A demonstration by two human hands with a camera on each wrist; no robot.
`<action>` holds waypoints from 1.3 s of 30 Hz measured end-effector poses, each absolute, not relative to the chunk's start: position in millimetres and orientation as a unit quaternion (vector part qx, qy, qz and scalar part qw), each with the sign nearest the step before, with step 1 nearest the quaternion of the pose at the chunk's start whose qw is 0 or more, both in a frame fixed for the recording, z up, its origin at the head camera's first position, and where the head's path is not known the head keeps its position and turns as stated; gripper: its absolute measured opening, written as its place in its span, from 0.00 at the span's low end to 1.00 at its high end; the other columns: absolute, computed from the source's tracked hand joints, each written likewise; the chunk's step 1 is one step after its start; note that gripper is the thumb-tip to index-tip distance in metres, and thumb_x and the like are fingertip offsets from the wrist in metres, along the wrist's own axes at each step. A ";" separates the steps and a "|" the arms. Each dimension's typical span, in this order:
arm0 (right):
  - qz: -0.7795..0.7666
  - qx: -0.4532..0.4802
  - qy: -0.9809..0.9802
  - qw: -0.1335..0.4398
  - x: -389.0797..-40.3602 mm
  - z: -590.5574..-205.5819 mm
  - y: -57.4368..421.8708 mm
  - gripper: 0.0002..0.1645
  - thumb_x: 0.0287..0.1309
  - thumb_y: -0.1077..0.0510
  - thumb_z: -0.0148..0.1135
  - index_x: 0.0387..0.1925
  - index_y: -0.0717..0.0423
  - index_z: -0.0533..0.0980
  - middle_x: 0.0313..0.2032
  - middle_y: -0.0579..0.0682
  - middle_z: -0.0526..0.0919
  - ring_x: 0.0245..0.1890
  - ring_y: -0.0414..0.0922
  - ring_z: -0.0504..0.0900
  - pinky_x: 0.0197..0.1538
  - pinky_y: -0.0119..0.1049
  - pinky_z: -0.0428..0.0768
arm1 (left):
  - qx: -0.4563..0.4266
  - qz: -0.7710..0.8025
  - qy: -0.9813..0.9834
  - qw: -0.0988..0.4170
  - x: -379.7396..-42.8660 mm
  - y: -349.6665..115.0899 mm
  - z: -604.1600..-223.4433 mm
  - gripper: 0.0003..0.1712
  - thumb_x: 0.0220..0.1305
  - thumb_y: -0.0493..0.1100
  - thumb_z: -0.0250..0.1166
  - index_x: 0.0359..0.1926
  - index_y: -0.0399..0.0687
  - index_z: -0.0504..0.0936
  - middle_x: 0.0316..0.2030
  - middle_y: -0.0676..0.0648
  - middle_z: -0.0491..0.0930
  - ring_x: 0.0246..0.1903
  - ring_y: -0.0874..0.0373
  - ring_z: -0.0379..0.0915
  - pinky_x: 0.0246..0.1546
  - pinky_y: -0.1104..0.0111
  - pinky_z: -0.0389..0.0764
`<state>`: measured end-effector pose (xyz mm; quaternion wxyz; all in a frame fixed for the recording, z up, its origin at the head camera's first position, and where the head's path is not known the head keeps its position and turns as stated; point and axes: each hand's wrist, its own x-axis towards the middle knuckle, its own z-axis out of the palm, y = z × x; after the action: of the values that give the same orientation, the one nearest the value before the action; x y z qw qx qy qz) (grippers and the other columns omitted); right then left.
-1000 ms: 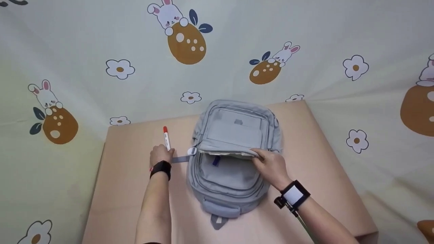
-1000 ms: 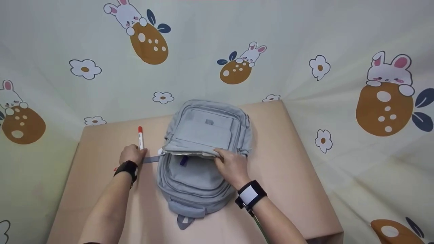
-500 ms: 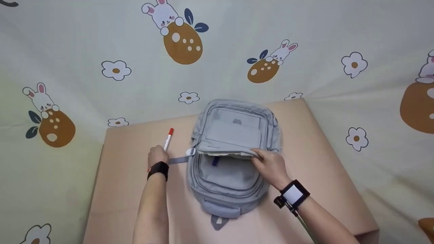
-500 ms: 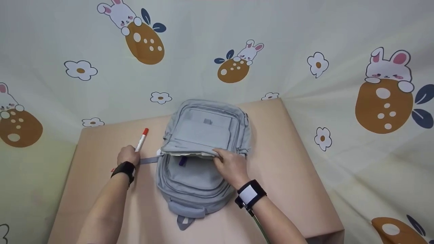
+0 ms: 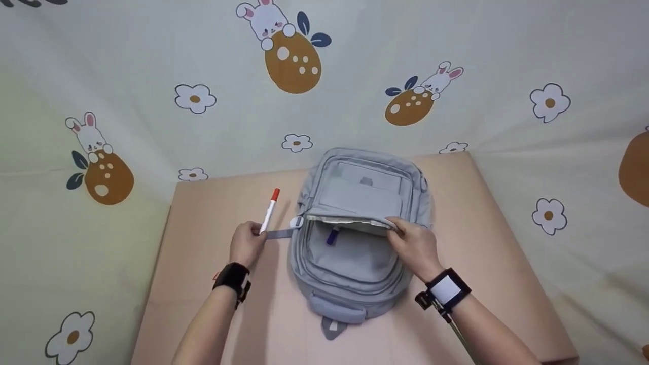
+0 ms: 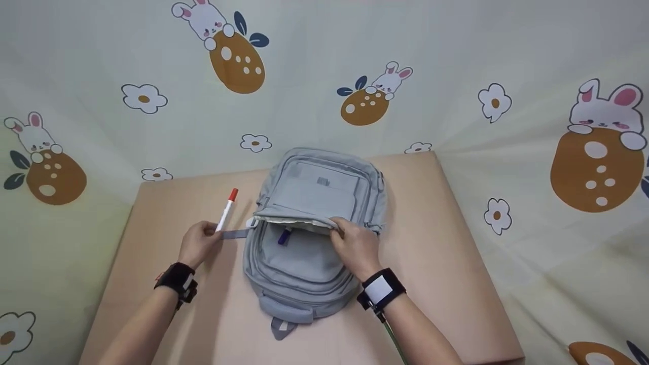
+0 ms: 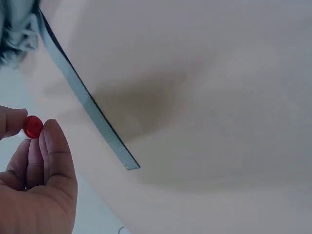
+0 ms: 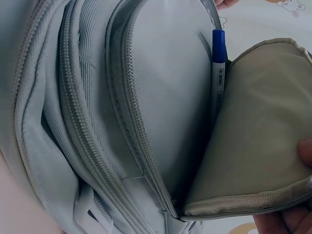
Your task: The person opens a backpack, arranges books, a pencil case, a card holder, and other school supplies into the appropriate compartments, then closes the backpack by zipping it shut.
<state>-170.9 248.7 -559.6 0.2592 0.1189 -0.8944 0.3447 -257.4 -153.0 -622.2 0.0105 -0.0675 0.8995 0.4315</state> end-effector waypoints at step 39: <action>0.334 0.112 -0.901 0.253 -169.8 -554.2 243.9 0.13 0.55 0.66 0.70 0.44 0.56 0.87 0.38 0.52 0.90 0.31 0.49 0.88 0.32 0.48 0.82 | 0.117 0.491 0.861 0.059 -169.9 0.8 -591.6 0.09 0.65 0.39 0.70 0.42 0.40 0.82 0.35 0.50 0.84 0.35 0.59 0.81 0.35 0.68 0.81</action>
<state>-169.8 243.9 -554.2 0.2525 0.1117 -0.9012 0.3339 -169.9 0.8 -591.6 0.0590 0.1174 0.8610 0.4913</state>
